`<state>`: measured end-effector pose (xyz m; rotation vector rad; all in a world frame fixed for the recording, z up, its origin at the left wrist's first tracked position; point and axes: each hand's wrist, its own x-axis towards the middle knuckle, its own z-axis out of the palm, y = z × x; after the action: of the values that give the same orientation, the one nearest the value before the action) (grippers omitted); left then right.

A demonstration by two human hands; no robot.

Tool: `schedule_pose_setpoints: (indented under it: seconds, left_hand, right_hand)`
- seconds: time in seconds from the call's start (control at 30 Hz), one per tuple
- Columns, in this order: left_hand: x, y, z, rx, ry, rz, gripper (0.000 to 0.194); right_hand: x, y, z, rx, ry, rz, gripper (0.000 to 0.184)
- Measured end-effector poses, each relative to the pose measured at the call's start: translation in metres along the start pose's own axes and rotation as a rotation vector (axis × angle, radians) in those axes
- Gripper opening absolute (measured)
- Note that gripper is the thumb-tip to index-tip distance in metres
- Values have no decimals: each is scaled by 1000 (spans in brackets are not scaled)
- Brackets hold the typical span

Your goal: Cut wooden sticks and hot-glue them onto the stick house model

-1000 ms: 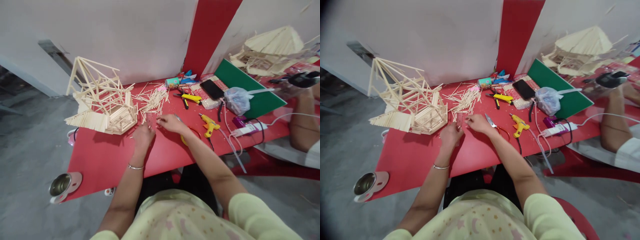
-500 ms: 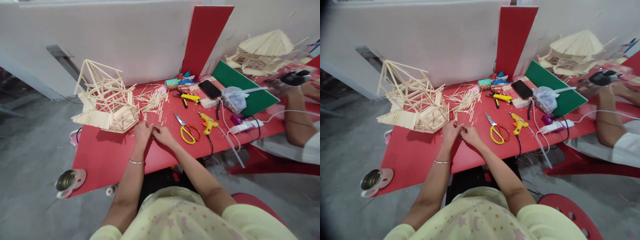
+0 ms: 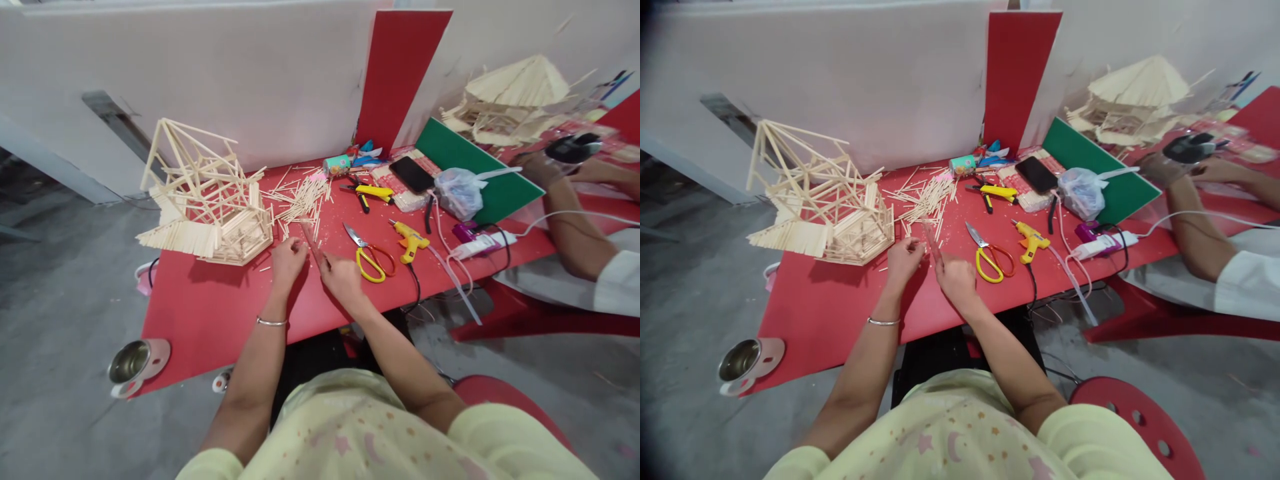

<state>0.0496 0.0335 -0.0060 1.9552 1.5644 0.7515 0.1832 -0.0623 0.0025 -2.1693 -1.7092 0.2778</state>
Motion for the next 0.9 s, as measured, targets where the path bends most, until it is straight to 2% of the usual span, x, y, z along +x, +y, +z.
schedule_pose_setpoints:
  seconds: [0.13, 0.23, 0.37, 0.43, 0.5, 0.6, 0.73, 0.83, 0.9]
  left_hand:
    - [-2, 0, 3, 96, 33, 114, 28]
    - [-6, 3, 7, 242, 23, 330, 28]
    - [-9, 11, 20, 384, -128, 548, 36]
    - [-4, 13, 28, 423, -205, 576, 40]
    - [6, 12, 34, 434, -210, 564, 43]
    - [27, 6, 39, 417, -133, 479, 44]
    - [44, 0, 37, 325, 88, 379, 29]
    - [45, 4, 35, 148, 237, 374, 21]
    - [41, 12, 34, -48, 324, 340, 16]
  right_hand:
    - [-6, 11, 2, -42, 110, 28, 46]
    - [-7, 19, 3, -55, 179, 54, 39]
    - [-6, 28, -2, -90, 208, 78, 31]
    - [-6, 32, -6, -111, 212, 104, 31]
    - [-7, 36, -8, -124, 217, 120, 30]
    - [-9, 40, -8, -91, 230, 105, 29]
    - [-13, 45, -6, 93, 283, 82, 28]
    - [-15, 48, -4, 316, 316, 32, 28]
    - [-17, 49, -2, 425, 342, -3, 27]
